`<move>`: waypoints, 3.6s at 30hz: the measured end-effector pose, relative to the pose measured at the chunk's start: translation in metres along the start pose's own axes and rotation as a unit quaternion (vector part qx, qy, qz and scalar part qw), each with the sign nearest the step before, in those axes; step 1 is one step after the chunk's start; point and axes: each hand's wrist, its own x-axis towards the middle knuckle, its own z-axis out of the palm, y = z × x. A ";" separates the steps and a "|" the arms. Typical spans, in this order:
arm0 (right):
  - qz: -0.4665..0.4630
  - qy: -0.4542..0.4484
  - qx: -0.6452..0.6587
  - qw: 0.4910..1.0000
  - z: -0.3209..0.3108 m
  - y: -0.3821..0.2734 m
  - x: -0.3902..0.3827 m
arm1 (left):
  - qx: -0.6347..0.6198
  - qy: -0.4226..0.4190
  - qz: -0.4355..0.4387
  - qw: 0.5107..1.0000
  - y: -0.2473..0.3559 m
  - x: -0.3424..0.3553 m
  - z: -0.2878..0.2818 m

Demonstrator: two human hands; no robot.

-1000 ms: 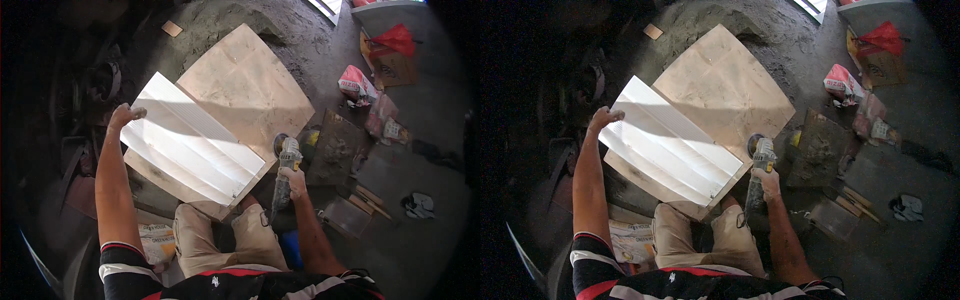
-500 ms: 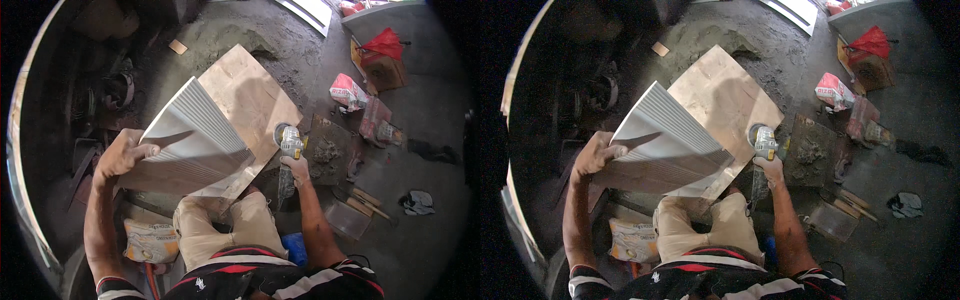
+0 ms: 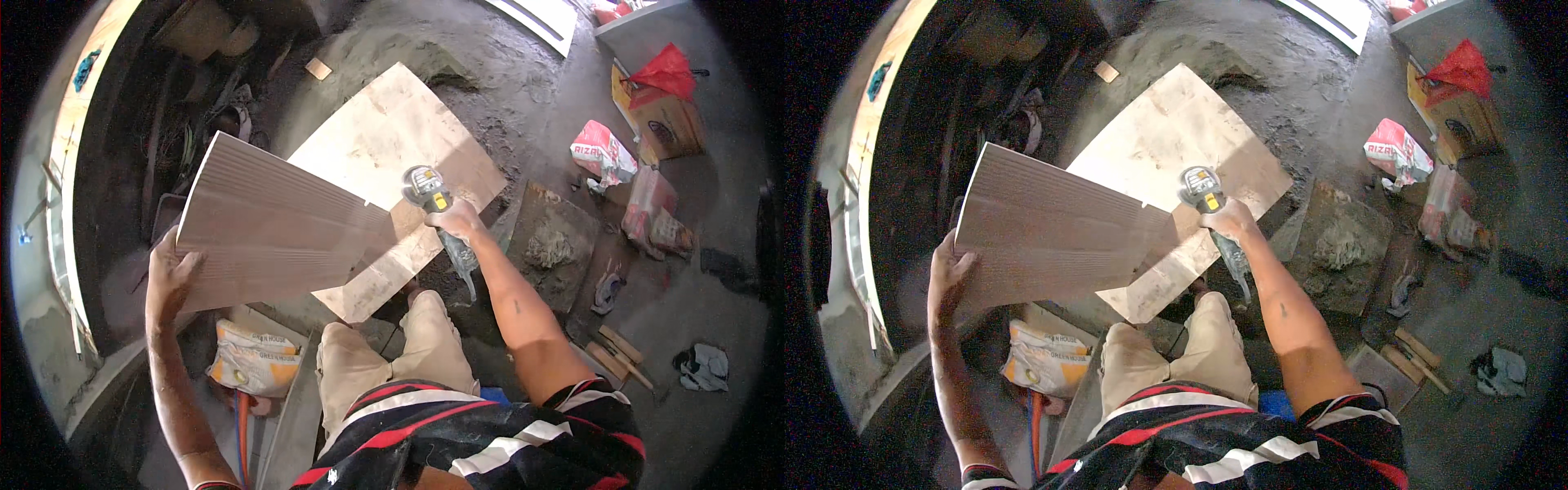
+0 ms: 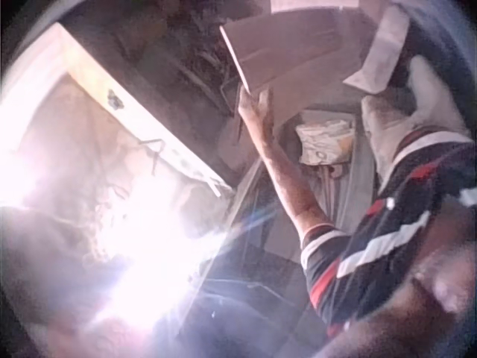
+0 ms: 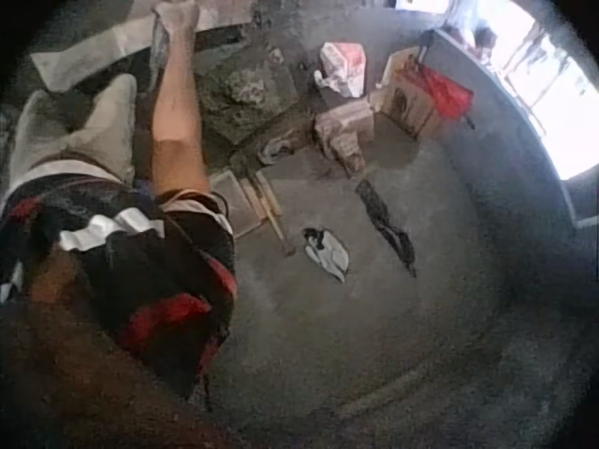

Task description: The person applies mortar to a wall behind a sink by hand and with a tool, taps the area with a mallet, and uses an angle grinder to cut and shape a white ceramic tile.

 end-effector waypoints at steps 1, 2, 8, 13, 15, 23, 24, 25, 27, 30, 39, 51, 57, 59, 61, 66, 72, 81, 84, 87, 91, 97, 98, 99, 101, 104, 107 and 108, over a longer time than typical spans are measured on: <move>-0.011 -0.002 -0.033 0.999 0.000 -0.006 0.004 | 0.016 0.027 -0.011 0.999 -0.003 0.004 0.000; -0.013 -0.031 -0.029 0.999 0.001 -0.010 0.009 | 0.022 0.039 -0.017 0.999 -0.006 0.009 0.001; -0.007 -0.064 -0.127 0.990 0.013 -0.036 0.037 | -0.003 0.073 -0.025 0.997 -0.001 -0.003 0.015; 0.001 -0.094 -0.238 0.967 0.009 -0.068 0.037 | 0.054 0.083 -0.001 0.995 0.024 -0.024 0.028; -0.013 -0.094 -0.259 0.961 0.010 -0.079 0.030 | 0.101 0.103 0.001 0.989 0.032 -0.032 0.032; -0.031 -0.112 -0.291 0.950 0.019 -0.095 0.031 | 0.129 0.117 0.027 0.984 0.040 -0.045 0.042; -0.036 -0.112 -0.294 0.949 0.019 -0.093 0.033 | 0.124 0.111 0.031 0.986 0.040 -0.046 0.042; -0.040 -0.112 -0.297 0.947 0.020 -0.092 0.034 | 0.138 0.117 0.020 0.983 0.041 -0.047 0.042; -0.032 -0.125 -0.284 0.950 0.021 -0.089 0.038 | 0.147 0.116 0.008 0.982 0.043 -0.049 0.042; -0.029 -0.136 -0.272 0.952 0.024 -0.086 0.041 | 0.146 0.131 0.029 0.980 0.046 -0.049 0.044; -0.054 -0.111 -0.287 0.950 0.027 -0.089 0.039 | 0.182 0.125 0.023 0.975 0.051 -0.052 0.046; -0.027 -0.128 -0.283 0.950 0.028 -0.099 0.039 | 0.165 0.127 0.009 0.978 0.054 -0.054 0.048; -0.032 -0.119 -0.285 0.951 0.025 -0.106 0.032 | 0.126 0.120 -0.023 0.985 0.054 -0.053 0.048; -0.041 -0.117 -0.289 0.949 0.025 -0.107 0.032 | 0.144 0.126 -0.023 0.981 0.054 -0.052 0.048; -0.056 -0.119 -0.294 0.947 0.025 -0.107 0.033 | 0.150 0.127 -0.013 0.980 0.054 -0.052 0.048; -0.055 -0.131 -0.315 0.938 0.032 -0.104 0.041 | 0.148 0.127 0.019 0.981 0.053 -0.053 0.048; -0.056 -0.132 -0.299 0.943 0.029 -0.106 0.043 | 0.162 0.126 0.009 0.979 0.053 -0.053 0.047; -0.028 -0.124 -0.315 0.940 0.029 -0.118 0.037 | 0.156 0.133 0.008 0.979 0.053 -0.051 0.047; -0.028 -0.129 -0.327 0.936 0.029 -0.119 0.039 | 0.161 0.122 0.009 0.979 0.052 -0.050 0.045; -0.041 -0.127 -0.327 0.936 0.029 -0.117 0.041 | 0.152 0.121 -0.024 0.981 0.051 -0.050 0.045; -0.058 -0.128 -0.326 0.935 0.031 -0.114 0.044 | 0.147 0.125 -0.025 0.981 0.050 -0.048 0.045; -0.049 -0.134 -0.353 0.925 0.035 -0.116 0.051 | 0.151 0.124 -0.010 0.981 0.043 -0.044 0.043; -0.043 -0.137 -0.353 0.924 0.035 -0.117 0.052 | 0.158 0.124 -0.006 0.980 0.042 -0.044 0.042; -0.040 -0.136 -0.352 0.925 0.035 -0.117 0.052 | 0.165 0.124 -0.003 0.978 0.041 -0.044 0.042; -0.038 -0.135 -0.349 0.927 0.034 -0.117 0.050 | 0.165 0.126 -0.009 0.978 0.041 -0.043 0.042; -0.047 -0.135 -0.338 0.930 0.033 -0.116 0.049 | 0.158 0.128 -0.013 0.979 0.044 -0.044 0.042; -0.059 -0.138 -0.331 0.931 0.034 -0.115 0.050 | 0.145 0.127 -0.025 0.981 0.047 -0.044 0.043; -0.061 -0.141 -0.338 0.928 0.036 -0.115 0.051 | 0.140 0.127 -0.031 0.981 0.048 -0.044 0.044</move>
